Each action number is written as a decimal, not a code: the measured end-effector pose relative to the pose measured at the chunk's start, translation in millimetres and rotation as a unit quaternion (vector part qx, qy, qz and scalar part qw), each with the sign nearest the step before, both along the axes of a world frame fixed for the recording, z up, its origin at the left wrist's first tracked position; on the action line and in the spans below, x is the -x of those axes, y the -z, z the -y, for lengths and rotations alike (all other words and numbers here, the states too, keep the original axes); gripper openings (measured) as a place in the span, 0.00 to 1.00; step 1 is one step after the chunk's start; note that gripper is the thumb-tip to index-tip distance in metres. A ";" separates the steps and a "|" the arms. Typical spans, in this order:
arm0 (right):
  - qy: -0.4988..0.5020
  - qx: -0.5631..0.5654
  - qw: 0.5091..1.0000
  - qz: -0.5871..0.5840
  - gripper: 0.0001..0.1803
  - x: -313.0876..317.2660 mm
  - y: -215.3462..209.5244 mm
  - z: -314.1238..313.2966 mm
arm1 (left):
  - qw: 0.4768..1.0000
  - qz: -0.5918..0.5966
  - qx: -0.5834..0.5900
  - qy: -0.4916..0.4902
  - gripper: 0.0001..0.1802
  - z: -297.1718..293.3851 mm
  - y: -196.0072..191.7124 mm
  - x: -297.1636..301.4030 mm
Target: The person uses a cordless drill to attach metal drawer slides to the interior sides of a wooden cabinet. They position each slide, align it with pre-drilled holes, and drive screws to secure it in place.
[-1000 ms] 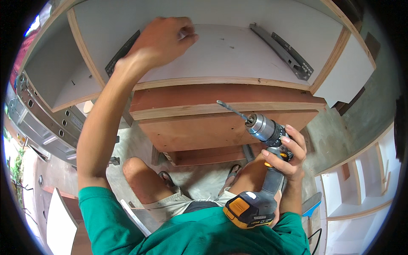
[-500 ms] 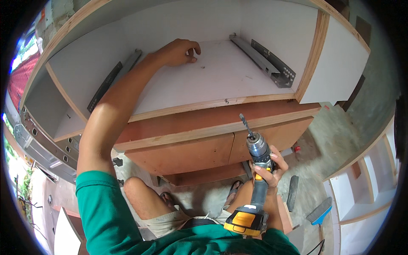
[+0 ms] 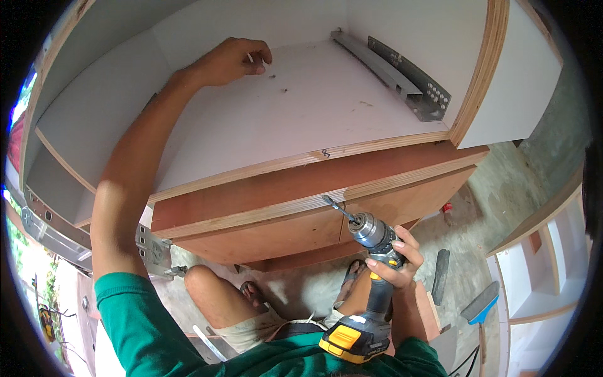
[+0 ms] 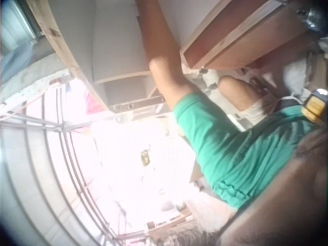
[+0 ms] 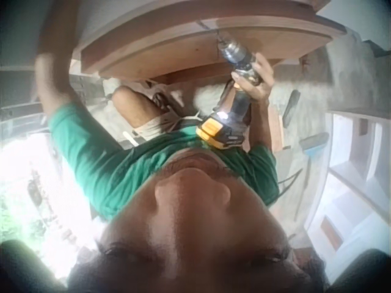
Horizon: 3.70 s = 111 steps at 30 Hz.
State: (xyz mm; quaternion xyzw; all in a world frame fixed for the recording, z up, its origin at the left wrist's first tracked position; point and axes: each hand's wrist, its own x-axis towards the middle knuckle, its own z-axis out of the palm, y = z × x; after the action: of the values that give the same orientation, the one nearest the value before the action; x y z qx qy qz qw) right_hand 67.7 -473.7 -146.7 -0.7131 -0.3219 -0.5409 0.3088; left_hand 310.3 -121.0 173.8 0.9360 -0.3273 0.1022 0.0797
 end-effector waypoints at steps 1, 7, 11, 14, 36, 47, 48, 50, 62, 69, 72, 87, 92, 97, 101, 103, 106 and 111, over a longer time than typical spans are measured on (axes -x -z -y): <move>0.003 0.007 1.000 -0.002 0.28 0.2 0.9 0.7 | 1.000 -0.017 0.002 0.022 0.08 -1.1 5.2 -3.8; 0.022 0.034 0.999 -0.006 0.29 -2.3 -3.9 1.7 | 1.000 0.012 0.000 -0.002 0.08 15.7 24.1 -4.2; 0.017 0.062 0.998 -0.019 0.29 0.7 -9.2 0.7 | 0.999 0.032 0.009 -0.001 0.07 13.1 24.2 3.5; -0.015 0.075 0.997 -0.025 0.27 2.1 -10.9 4.2 | 0.999 0.013 0.036 0.019 0.06 26.6 14.0 24.7; -0.044 -0.034 0.995 0.081 0.11 -2.6 -11.4 -10.0 | 0.982 0.139 -0.120 -0.047 0.22 -29.9 -18.0 51.9; -0.056 0.032 0.998 0.017 0.25 1.6 -16.6 0.1 | 0.935 0.338 0.100 -0.033 0.10 -55.7 11.4 274.0; -0.074 0.045 0.996 0.015 0.26 1.9 -20.4 -5.4 | 0.925 0.363 0.095 -0.052 0.10 -64.8 -1.3 306.8; -0.070 0.110 0.991 0.009 0.28 6.2 -28.3 3.1 | 0.888 0.419 0.168 -0.091 0.12 -94.4 8.7 324.0; -0.086 0.116 0.989 0.032 0.28 -7.0 -8.9 22.3 | 0.836 0.271 0.236 -0.414 0.12 -213.4 13.5 341.6; -0.070 0.172 0.982 0.024 0.26 -1.6 -20.5 23.9 | 0.894 0.216 0.011 -0.393 0.12 -264.1 11.3 251.2; -0.078 0.183 0.980 0.013 0.25 3.3 -22.7 19.4 | 0.878 0.294 0.069 -0.371 0.11 -262.8 12.1 247.6; -0.075 0.179 0.981 0.001 0.27 8.7 -37.1 17.2 | 0.928 0.099 0.019 -0.359 0.12 -237.9 7.7 257.2; -0.088 0.178 0.980 0.008 0.28 1.7 -33.4 21.3 | 0.886 0.140 0.202 -0.392 0.10 -244.0 16.2 278.8; -0.087 0.151 0.985 0.006 0.28 8.6 -46.3 12.0 | 0.797 0.273 0.456 -0.286 0.16 -186.0 49.5 324.1; -0.121 0.142 0.980 0.065 0.31 -0.9 -71.8 -5.9 | 0.790 0.259 0.498 -0.247 0.16 -145.6 91.9 364.4; -0.127 0.152 0.974 0.110 0.33 -4.3 -101.0 -13.3 | 0.775 0.212 0.573 -0.161 0.12 -120.0 105.8 365.0; -0.131 0.188 0.957 0.175 0.34 -10.3 -143.8 -18.8 | 0.754 0.102 0.645 -0.069 0.10 -80.2 110.0 360.9; -0.094 0.228 0.950 0.189 0.32 -9.2 -184.8 -27.5 | 0.647 -0.001 0.761 0.052 0.16 -24.9 114.9 331.3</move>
State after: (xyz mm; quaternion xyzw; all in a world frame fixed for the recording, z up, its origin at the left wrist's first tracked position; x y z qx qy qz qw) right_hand 76.9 -446.1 38.1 -0.6155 -0.5548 -0.5466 0.1210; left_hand -21.0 -96.1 58.9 0.5280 -0.1828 0.3100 0.7692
